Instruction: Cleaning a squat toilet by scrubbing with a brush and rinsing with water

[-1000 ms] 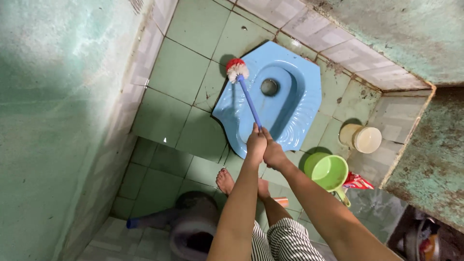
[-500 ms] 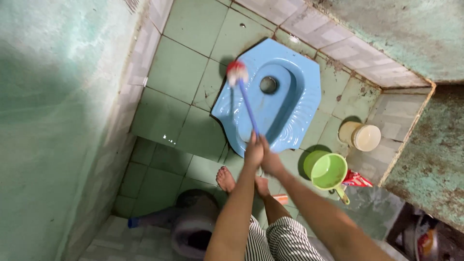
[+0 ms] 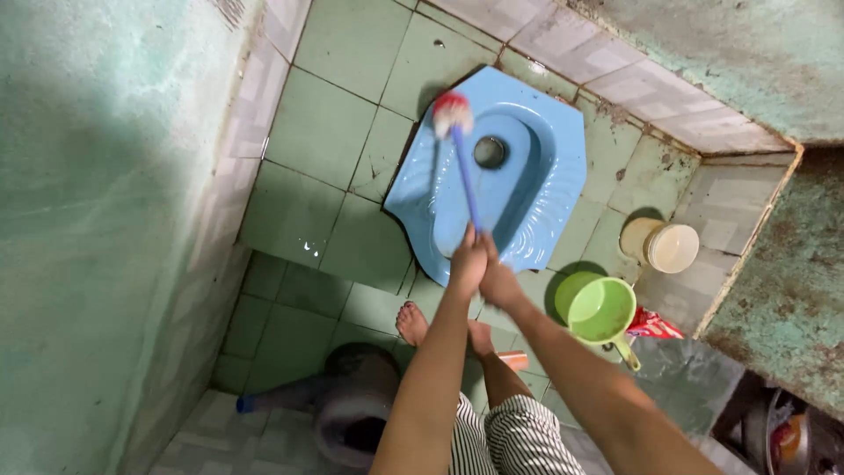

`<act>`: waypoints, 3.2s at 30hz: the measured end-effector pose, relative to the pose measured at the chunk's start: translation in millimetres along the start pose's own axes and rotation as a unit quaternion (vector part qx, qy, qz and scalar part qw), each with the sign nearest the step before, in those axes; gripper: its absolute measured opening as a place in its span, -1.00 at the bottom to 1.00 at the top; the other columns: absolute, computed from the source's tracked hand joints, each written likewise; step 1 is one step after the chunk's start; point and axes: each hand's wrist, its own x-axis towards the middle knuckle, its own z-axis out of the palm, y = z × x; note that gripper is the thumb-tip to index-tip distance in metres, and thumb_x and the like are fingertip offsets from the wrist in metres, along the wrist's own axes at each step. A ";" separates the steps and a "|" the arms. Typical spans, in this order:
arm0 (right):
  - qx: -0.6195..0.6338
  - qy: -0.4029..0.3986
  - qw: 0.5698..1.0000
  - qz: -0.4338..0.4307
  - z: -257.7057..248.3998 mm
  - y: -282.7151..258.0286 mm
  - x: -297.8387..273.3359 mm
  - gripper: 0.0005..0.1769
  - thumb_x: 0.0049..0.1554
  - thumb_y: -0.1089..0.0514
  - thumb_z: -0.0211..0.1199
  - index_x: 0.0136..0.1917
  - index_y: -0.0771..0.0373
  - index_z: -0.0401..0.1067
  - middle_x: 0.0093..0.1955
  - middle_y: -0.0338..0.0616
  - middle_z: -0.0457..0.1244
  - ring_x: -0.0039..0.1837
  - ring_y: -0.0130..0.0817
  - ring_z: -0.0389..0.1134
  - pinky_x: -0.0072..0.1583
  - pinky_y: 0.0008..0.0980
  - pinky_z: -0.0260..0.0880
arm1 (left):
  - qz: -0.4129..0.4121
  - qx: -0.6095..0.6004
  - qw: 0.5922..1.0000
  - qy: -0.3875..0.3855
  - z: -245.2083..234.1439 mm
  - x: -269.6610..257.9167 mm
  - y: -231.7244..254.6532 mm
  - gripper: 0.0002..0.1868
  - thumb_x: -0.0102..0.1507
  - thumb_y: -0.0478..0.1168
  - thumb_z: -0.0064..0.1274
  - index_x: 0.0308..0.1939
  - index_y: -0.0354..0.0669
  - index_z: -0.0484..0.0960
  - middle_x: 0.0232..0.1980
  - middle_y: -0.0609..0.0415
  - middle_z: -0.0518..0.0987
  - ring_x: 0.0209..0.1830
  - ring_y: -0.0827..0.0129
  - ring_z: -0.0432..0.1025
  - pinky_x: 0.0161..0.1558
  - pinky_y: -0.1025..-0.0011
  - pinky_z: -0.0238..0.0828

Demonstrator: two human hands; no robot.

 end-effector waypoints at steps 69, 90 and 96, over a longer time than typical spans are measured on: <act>0.193 -0.035 0.974 0.118 -7.2 5.0 -190.7 -0.16 0.25 -0.12 -0.07 0.69 -0.41 -0.33 0.23 0.22 0.30 0.18 0.19 0.38 0.10 -0.02 0.40 | -0.052 0.011 0.998 -0.022 13.4 -148.1 -15.0 -0.40 0.39 -0.04 -0.17 0.55 0.27 0.29 0.44 0.07 0.47 0.25 0.25 0.47 0.12 0.32 0.48; 0.290 -0.013 0.955 0.063 -40.1 124.0 -219.5 0.22 -0.06 0.27 0.33 0.71 -0.07 -0.24 0.10 0.27 0.35 -0.02 0.06 0.33 -0.06 -0.07 0.34 | -0.027 0.077 0.994 -0.070 131.1 -204.6 -4.5 -0.33 0.44 -0.10 -0.19 0.64 0.16 0.06 0.55 -0.19 0.26 0.34 -0.06 0.36 0.14 0.14 0.42; 0.236 -0.028 0.968 0.078 -58.0 121.9 -249.6 0.04 0.09 0.10 0.33 0.69 -0.09 -0.15 0.28 0.45 0.28 0.39 0.25 0.31 0.35 0.10 0.38 | -0.007 0.049 0.997 -0.057 132.2 -209.1 -34.4 -0.34 0.43 -0.08 -0.11 0.62 0.13 0.13 0.43 -0.38 0.28 0.28 -0.14 0.34 0.06 0.09 0.49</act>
